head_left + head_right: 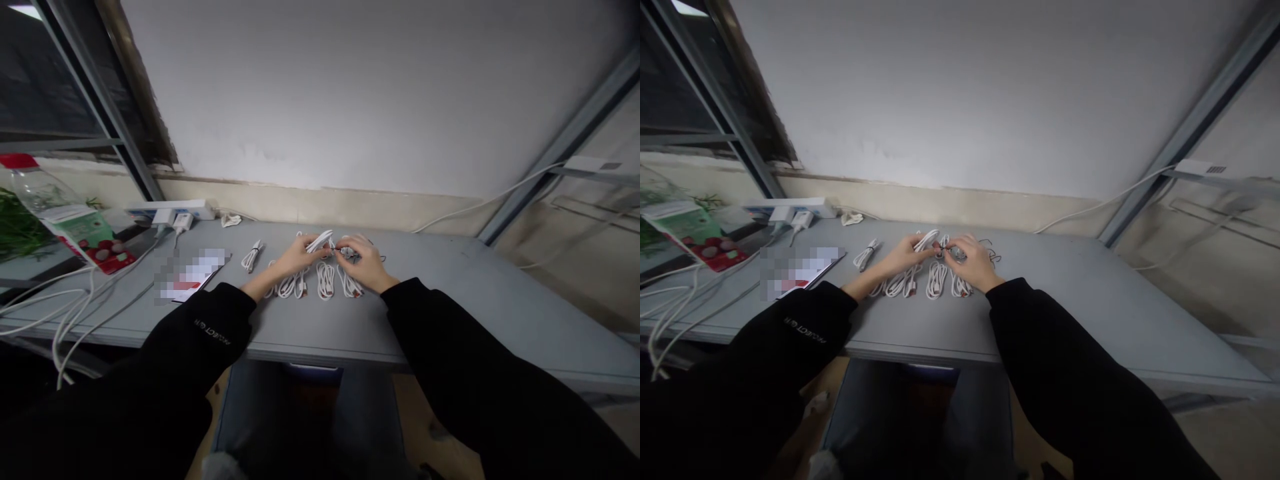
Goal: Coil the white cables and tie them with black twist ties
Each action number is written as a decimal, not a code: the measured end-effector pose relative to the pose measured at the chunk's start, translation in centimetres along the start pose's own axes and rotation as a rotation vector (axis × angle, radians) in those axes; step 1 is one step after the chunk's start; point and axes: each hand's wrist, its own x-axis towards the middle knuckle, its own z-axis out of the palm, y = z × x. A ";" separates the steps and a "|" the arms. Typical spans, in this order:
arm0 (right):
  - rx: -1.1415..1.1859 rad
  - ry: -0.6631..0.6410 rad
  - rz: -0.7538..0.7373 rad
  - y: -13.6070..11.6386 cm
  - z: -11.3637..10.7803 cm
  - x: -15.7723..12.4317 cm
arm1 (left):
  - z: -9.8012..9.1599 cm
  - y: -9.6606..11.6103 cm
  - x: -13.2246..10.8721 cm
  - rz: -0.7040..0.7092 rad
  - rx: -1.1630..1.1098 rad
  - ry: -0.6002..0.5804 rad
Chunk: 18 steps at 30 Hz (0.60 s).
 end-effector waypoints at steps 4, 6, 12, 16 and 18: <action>0.026 -0.025 0.008 0.3 0.1 0.0 | 0.1 -0.5 0.1 0.016 0.007 -0.014; 0.030 -0.046 -0.002 0.3 0.0 0.0 | 0.2 -0.6 0.2 0.028 0.008 0.013; 0.077 -0.063 -0.021 -0.1 -0.1 0.2 | 0.2 -0.1 0.1 0.021 0.003 0.014; 0.071 -0.050 -0.002 -0.3 -0.2 0.2 | 0.2 0.3 -0.2 -0.053 -0.006 -0.030; 0.061 -0.027 -0.007 -0.2 -0.3 0.2 | 0.1 0.2 -0.2 -0.079 -0.027 -0.048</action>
